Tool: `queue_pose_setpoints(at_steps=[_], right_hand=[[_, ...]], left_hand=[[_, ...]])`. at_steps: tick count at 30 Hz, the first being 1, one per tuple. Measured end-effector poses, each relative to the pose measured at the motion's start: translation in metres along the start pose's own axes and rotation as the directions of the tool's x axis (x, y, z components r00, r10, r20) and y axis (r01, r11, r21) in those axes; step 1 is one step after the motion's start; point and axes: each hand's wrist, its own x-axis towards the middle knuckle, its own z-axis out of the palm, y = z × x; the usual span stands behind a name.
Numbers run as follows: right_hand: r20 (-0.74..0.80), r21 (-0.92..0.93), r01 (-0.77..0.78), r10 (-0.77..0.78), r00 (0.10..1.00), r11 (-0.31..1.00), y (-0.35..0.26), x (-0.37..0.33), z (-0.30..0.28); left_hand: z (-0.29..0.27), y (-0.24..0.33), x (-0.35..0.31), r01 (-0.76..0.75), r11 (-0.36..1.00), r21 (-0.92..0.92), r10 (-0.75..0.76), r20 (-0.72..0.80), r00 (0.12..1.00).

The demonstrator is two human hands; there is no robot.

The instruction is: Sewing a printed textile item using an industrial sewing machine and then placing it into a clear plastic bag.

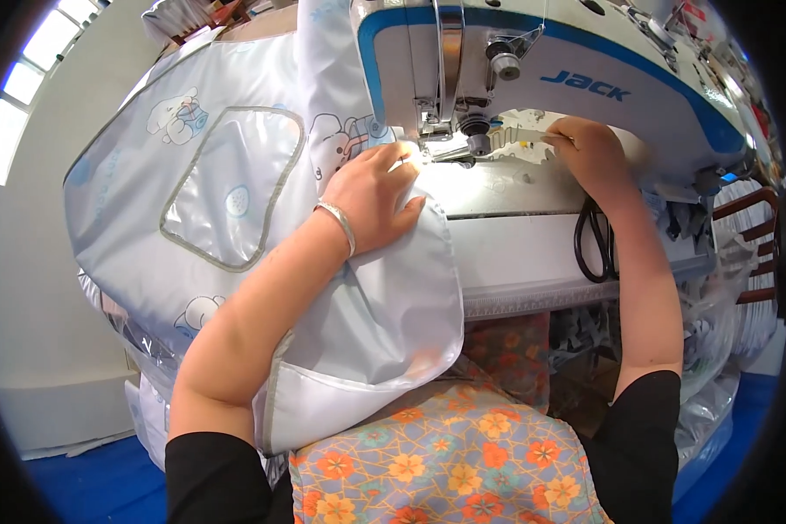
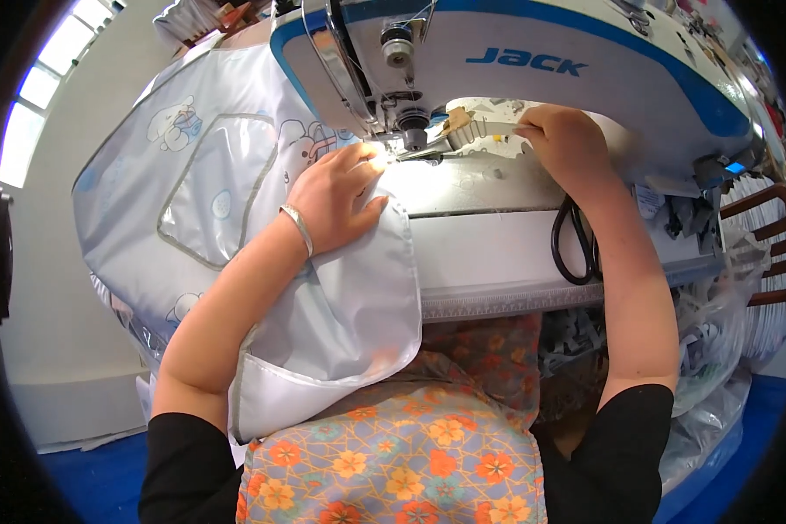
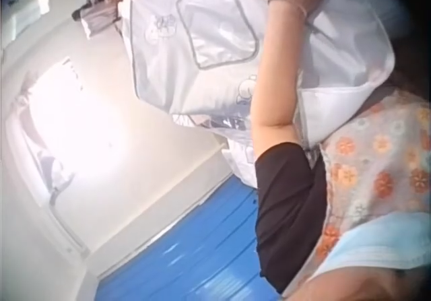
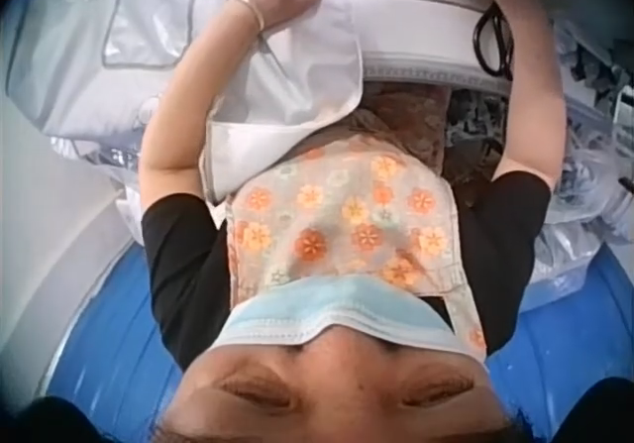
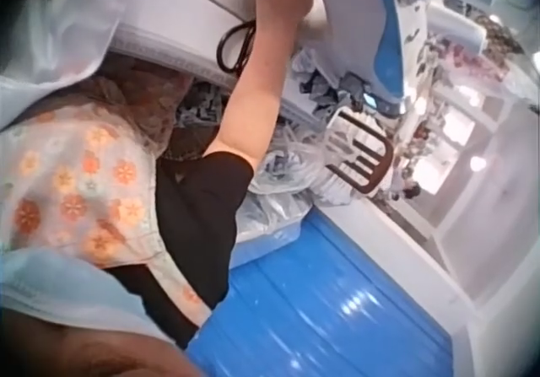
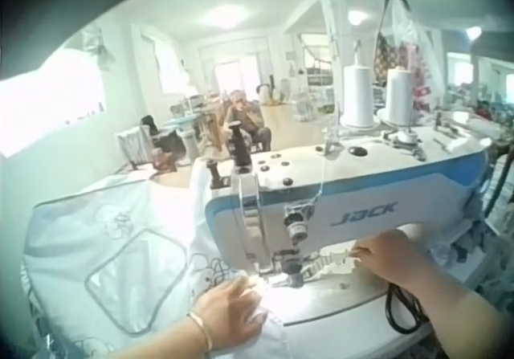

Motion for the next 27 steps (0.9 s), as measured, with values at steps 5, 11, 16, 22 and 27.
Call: queue_pose_setpoints(at_steps=[5,11,16,22,27], right_hand=[[-0.007,-0.023,-0.08,0.08,0.997,0.997,-0.003,-0.007,-0.004],[-0.035,-0.004,-0.036,0.036,0.999,0.999,0.011,-0.021,-0.013],[-0.098,-0.034,-0.049,0.046,0.994,0.998,0.009,-0.016,-0.019],[-0.093,-0.046,-0.047,0.043,0.995,0.998,0.008,-0.008,-0.015],[-0.042,-0.027,-0.02,0.019,0.999,0.999,-0.003,-0.012,-0.006]], left_hand=[[0.005,-0.014,0.004,0.013,1.0,-0.008,-0.012,0.016,1.0],[0.0,0.015,-0.006,0.002,0.999,-0.046,0.0,0.038,0.999],[-0.004,0.022,-0.007,0.002,0.997,-0.079,-0.002,0.001,1.0],[-0.006,0.022,-0.008,-0.003,0.999,-0.035,0.004,0.023,1.0],[-0.005,0.019,-0.01,-0.002,0.999,-0.044,0.003,0.034,0.999]])
